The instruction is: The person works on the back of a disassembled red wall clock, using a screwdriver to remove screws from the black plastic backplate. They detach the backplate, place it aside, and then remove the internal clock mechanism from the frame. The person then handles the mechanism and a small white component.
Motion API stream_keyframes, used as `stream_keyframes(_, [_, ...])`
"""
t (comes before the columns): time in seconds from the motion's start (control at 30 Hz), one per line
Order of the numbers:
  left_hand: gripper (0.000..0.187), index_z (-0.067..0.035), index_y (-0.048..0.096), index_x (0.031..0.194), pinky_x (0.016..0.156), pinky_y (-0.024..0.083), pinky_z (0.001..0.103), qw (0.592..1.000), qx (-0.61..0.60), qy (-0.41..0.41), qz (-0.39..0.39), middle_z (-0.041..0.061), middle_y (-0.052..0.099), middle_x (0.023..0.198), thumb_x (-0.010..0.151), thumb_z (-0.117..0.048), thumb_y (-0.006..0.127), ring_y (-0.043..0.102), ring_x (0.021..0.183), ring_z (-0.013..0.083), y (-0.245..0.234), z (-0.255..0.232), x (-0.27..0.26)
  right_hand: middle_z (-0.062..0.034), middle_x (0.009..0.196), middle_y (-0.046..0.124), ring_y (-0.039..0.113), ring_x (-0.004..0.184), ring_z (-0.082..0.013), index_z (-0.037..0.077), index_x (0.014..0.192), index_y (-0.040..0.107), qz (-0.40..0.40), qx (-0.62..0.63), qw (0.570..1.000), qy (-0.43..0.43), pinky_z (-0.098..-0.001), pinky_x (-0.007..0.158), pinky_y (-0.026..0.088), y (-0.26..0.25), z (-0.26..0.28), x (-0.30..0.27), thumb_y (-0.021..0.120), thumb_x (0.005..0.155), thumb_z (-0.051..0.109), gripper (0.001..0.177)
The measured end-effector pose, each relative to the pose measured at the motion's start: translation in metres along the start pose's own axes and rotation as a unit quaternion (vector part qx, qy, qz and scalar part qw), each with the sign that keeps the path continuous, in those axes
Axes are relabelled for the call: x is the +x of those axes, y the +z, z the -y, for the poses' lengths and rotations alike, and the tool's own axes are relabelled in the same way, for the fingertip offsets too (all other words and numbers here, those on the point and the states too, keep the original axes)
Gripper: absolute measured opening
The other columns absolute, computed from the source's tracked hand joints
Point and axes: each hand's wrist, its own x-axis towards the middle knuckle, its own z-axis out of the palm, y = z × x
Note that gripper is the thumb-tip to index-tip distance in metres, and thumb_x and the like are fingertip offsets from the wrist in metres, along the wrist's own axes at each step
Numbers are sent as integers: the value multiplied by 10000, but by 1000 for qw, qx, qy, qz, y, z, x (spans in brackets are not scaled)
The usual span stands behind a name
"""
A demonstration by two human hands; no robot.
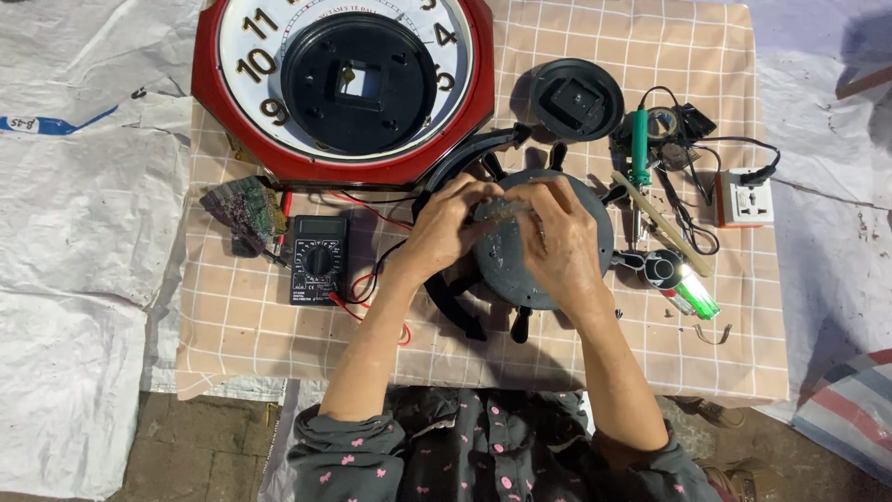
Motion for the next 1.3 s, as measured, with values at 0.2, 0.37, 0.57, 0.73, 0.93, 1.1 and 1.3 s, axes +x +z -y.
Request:
stream_keyframes(0.2, [64,-51,607,813,715,434,324,975,219,26,13,84,523,746,784,-107,598,526,766,264,3,24,-15,-153,848,534,574,755,-298,31,960,591,-52,24,997,49,-340,622,502,-10,-15,-23,534,792,-101,221])
stream_keyframes(0.37, [70,-153,612,796,757,377,327,944,322,57,42,-18,507,753,792,-196,557,498,802,173,22,63,-16,-145,875,523,531,728,-243,29,972,591,-107,36,991,77,-307,569,464,-33,-16,-44,537,828,-86,192])
stream_keyframes(0.57, [130,-91,537,720,722,345,359,902,403,138,65,35,483,736,709,38,552,481,746,207,12,27,-8,-73,886,493,503,869,-197,68,901,553,-88,343,922,155,-306,689,496,-75,-34,-115,512,859,138,91])
stream_keyframes(0.73, [220,-70,563,734,717,366,384,866,459,180,84,60,521,704,654,134,584,515,684,228,13,18,-4,-69,683,580,604,547,-135,35,856,471,169,554,805,132,-209,487,574,-102,-58,-184,315,908,90,174])
stream_keyframes(0.93, [222,-132,560,669,768,382,379,816,535,198,94,47,562,673,628,79,617,565,644,214,21,18,3,-6,1254,492,480,1152,-149,220,1177,528,515,299,768,236,-285,867,468,-39,-38,-252,614,738,45,481])
stream_keyframes(1.1, [237,-125,550,705,804,376,400,827,523,165,124,59,568,714,623,93,598,576,695,225,22,18,3,57,802,548,559,627,-64,247,965,662,472,153,832,248,-206,575,411,-20,-52,-311,536,808,255,201])
stream_keyframes(1.3, [244,-124,540,661,749,395,393,837,508,172,108,52,547,659,609,107,597,562,643,216,22,21,3,-134,769,602,503,708,-197,88,704,583,392,15,488,779,-267,661,356,24,-110,-333,490,680,250,188])
